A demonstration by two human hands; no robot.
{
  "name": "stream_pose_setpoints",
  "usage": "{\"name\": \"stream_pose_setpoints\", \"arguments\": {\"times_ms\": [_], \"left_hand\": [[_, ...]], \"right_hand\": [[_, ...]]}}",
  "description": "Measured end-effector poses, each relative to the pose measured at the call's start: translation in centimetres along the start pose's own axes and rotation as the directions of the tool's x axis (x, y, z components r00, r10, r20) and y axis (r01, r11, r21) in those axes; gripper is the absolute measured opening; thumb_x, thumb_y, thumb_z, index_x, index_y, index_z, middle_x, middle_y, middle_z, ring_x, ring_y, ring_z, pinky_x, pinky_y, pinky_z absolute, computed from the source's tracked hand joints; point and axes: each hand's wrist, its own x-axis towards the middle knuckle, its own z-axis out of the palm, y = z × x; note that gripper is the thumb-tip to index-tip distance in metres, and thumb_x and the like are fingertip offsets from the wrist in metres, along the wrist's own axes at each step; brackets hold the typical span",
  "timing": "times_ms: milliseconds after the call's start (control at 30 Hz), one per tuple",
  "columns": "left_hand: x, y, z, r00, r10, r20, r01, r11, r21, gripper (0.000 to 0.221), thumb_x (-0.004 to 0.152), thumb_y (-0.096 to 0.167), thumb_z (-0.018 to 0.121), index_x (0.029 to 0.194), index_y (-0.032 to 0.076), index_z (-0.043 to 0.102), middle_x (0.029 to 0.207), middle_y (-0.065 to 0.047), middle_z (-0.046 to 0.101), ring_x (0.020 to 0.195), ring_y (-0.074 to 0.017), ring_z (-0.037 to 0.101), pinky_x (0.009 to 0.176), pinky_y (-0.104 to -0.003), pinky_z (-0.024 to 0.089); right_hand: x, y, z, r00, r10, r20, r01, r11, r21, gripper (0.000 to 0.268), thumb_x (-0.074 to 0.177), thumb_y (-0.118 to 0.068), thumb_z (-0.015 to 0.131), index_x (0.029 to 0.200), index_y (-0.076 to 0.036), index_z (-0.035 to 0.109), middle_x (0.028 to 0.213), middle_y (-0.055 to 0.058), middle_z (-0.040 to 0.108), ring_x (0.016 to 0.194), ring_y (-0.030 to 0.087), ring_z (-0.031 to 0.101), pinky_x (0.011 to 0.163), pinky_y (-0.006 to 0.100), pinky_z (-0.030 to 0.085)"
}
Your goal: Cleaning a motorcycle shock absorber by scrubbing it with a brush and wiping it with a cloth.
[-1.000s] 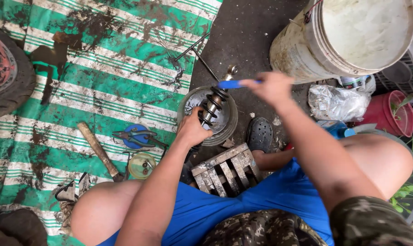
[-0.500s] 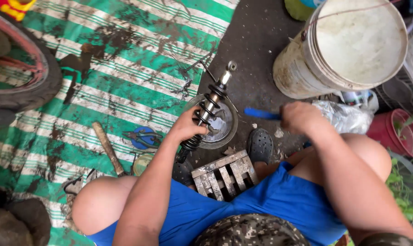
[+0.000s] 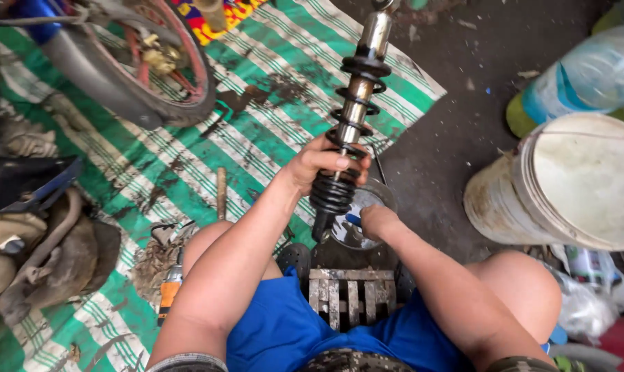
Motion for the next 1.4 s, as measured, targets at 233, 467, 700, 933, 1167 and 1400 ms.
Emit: {"name": "stream_pose_setpoints", "arguments": {"times_ms": [233, 467, 700, 933, 1167, 1400], "left_hand": [[1.4, 2.5, 1.7, 0.994, 0.047, 0.095, -0.038, 0.995, -0.092, 0.048, 0.085, 0.012, 0.081, 0.125, -0.009, 0.069, 0.102, -0.03, 0.076, 0.087, -0.0449, 0.082, 0.081, -0.06, 0.07], [0.8, 1.8, -0.6, 0.983, 0.055, 0.178, -0.022, 0.983, -0.181, 0.07, 0.076, 0.021, 0.084, 0.135, -0.012, 0.065, 0.101, -0.025, 0.072, 0.084, -0.0426, 0.079, 0.088, -0.06, 0.067], [2.7, -1.7, -5.6, 0.913, 0.108, 0.393, 0.023, 0.949, -0.315, 0.111, 0.067, 0.019, 0.083, 0.165, -0.007, 0.037, 0.098, -0.027, 0.062, 0.077, -0.0463, 0.074, 0.084, -0.063, 0.06], [2.8, -1.1, -5.9, 0.821, 0.132, 0.555, 0.122, 0.909, -0.398, 0.111, 0.073, 0.016, 0.084, 0.17, -0.004, 0.033, 0.103, -0.028, 0.058, 0.082, -0.0495, 0.073, 0.089, -0.066, 0.058], [2.3, 0.2, -5.0, 0.69, 0.18, 0.702, 0.242, 0.856, -0.457, 0.11, 0.078, 0.017, 0.086, 0.17, -0.004, 0.03, 0.105, -0.025, 0.06, 0.088, -0.0457, 0.076, 0.09, -0.063, 0.057], [0.4, 0.5, -5.5, 0.725, 0.155, 0.671, 0.206, 0.881, -0.426, 0.108, 0.066, 0.0, 0.083, 0.16, -0.019, 0.034, 0.106, -0.04, 0.064, 0.087, -0.0593, 0.072, 0.088, -0.079, 0.055]], "right_hand": [[1.5, 0.1, 1.1, 0.998, 0.051, 0.029, -0.053, 0.997, 0.054, 0.034, 0.1, -0.01, 0.058, 0.115, 0.009, 0.081, 0.11, 0.03, 0.083, 0.105, 0.046, 0.082, 0.083, 0.054, 0.069], [1.0, 1.9, 0.7, 0.99, 0.103, 0.092, -0.111, 0.99, 0.087, 0.035, 0.099, -0.011, 0.061, 0.121, 0.008, 0.08, 0.116, 0.032, 0.081, 0.108, 0.047, 0.081, 0.086, 0.052, 0.069], [2.7, 3.9, 3.7, 0.986, 0.144, 0.081, -0.154, 0.979, 0.137, 0.035, 0.093, -0.015, 0.064, 0.116, 0.002, 0.083, 0.104, 0.028, 0.083, 0.098, 0.045, 0.083, 0.076, 0.051, 0.069], [3.0, 4.7, 4.9, 0.974, 0.176, 0.14, -0.194, 0.973, 0.129, 0.037, 0.094, -0.016, 0.061, 0.118, 0.002, 0.083, 0.107, 0.027, 0.084, 0.102, 0.045, 0.083, 0.082, 0.051, 0.069], [2.7, 4.2, 3.8, 0.97, 0.192, 0.152, -0.213, 0.967, 0.138, 0.035, 0.094, -0.021, 0.063, 0.111, -0.001, 0.085, 0.102, 0.026, 0.084, 0.099, 0.045, 0.084, 0.081, 0.053, 0.069], [3.5, 5.3, 5.7, 0.976, 0.169, 0.135, -0.185, 0.976, 0.116, 0.035, 0.095, -0.018, 0.061, 0.115, 0.0, 0.084, 0.104, 0.028, 0.084, 0.101, 0.045, 0.084, 0.082, 0.052, 0.069]]}}
